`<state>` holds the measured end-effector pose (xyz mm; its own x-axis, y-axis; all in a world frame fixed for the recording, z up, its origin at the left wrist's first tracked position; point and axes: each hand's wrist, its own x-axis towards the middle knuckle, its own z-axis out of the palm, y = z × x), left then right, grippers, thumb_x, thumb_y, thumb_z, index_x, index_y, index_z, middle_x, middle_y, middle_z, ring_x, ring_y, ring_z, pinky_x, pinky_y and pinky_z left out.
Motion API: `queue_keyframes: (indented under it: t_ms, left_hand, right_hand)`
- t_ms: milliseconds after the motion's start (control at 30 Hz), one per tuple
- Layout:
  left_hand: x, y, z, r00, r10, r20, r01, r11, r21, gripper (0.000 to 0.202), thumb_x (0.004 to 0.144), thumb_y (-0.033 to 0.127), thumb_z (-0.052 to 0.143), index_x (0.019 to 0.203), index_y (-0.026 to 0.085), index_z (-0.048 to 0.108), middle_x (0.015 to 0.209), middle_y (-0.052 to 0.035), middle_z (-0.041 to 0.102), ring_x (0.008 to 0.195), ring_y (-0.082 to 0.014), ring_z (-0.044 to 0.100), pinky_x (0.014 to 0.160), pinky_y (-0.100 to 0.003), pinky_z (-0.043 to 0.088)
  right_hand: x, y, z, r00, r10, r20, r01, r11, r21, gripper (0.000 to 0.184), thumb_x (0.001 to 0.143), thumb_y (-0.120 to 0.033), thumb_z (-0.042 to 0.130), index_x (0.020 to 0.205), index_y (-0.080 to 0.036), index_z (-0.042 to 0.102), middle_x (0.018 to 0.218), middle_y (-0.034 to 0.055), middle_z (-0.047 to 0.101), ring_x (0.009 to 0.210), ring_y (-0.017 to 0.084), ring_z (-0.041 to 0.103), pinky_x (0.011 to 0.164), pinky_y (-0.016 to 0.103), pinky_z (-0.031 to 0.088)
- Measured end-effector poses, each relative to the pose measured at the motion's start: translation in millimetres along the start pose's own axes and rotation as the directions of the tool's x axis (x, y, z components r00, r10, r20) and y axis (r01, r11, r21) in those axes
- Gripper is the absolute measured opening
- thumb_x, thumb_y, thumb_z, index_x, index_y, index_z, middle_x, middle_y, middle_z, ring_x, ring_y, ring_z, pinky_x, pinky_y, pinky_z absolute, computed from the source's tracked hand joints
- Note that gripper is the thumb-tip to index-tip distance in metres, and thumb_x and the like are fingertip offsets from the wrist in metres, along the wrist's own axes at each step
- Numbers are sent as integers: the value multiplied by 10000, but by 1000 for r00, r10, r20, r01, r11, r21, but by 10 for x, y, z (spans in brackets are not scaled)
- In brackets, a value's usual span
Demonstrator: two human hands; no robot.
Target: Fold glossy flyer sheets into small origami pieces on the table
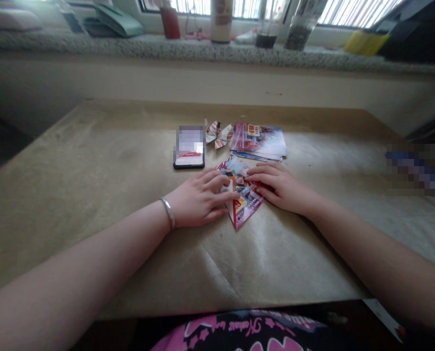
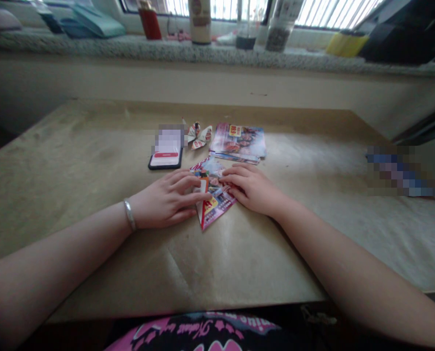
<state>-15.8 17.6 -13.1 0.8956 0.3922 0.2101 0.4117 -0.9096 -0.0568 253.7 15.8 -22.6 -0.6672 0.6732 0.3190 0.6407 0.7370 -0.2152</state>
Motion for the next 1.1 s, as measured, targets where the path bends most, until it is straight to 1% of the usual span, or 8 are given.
queue_keyframes:
  t_ms: [100, 367, 500, 600, 733, 867, 967, 1100]
  left_hand:
    - [-11, -6, -10, 997, 26, -70, -25, 999, 24, 349, 917, 382, 472, 1219, 251, 588, 1335, -89, 469, 1279, -270, 393, 1133, -460, 295]
    - [-48, 43, -101, 993, 6, -117, 0, 999, 53, 272, 902, 273, 497, 1146, 200, 594, 1412, -46, 483, 1392, -241, 316, 1191, -448, 228]
    - [-56, 62, -136, 997, -52, -62, 52, 999, -5, 228, 919, 309, 474, 1044, 194, 627, 1361, -32, 546, 1413, -233, 285, 1208, -473, 159]
    - [-58, 42, -128, 995, -96, -12, 95, 993, -66, 266, 917, 348, 478, 1057, 181, 631, 1301, -53, 596, 1376, -244, 357, 1201, -507, 133]
    - [-62, 16, -99, 981, -124, 151, 143, 982, -126, 493, 942, 376, 430, 1377, 143, 427, 1454, -97, 429, 1379, -222, 353, 1178, -432, 225]
    - [-77, 6, -107, 949, -132, 287, 178, 973, -144, 590, 958, 423, 389, 1474, 164, 265, 1543, -77, 251, 1441, -211, 199, 1185, -395, 189]
    - [-89, -16, -139, 940, -124, 317, 185, 968, -169, 614, 949, 440, 409, 1479, 172, 252, 1549, -72, 235, 1445, -203, 185, 1185, -383, 187]
    - [-113, -77, -185, 945, -121, 305, 191, 959, -211, 591, 931, 384, 457, 1466, 193, 295, 1532, -68, 290, 1414, -185, 279, 1167, -354, 253]
  right_hand:
    - [-8, -2, -3, 1000, 11, 6, -11, 1000, -6, 308, 923, -264, 463, 1183, -222, 624, 1250, 75, 619, 1211, 245, 496, 1059, 463, 388]
    - [-15, -37, -32, 1000, 24, 6, -24, 999, -24, 297, 917, -257, 487, 1171, -240, 639, 1243, 67, 634, 1218, 242, 514, 1070, 461, 392]
    - [-18, -40, -44, 1000, 24, 10, -24, 999, -48, 290, 917, -267, 492, 1160, -233, 648, 1246, 59, 639, 1225, 243, 515, 1068, 457, 401]
    - [-20, -45, -59, 1000, 27, 14, -26, 998, -64, 281, 916, -276, 499, 1145, -238, 657, 1241, 47, 646, 1198, 241, 538, 1047, 453, 423]
    - [-25, -45, -65, 998, 54, 6, -54, 996, -67, 284, 918, -303, 502, 1132, -228, 672, 1221, 54, 659, 1136, 233, 580, 1003, 428, 458]
    - [-36, -36, -57, 997, 71, -27, -72, 996, -53, 260, 906, -313, 527, 1080, -224, 698, 1184, 58, 677, 1108, 235, 582, 981, 421, 466]
    - [-44, -25, -52, 997, 70, -44, -72, 996, -43, 227, 892, -313, 552, 1027, -225, 711, 1135, 57, 696, 1067, 229, 590, 957, 416, 471]
    - [-51, -11, -49, 997, 55, -55, -57, 998, -28, 181, 876, -303, 573, 969, -226, 708, 1099, 56, 703, 1020, 222, 598, 927, 409, 476]
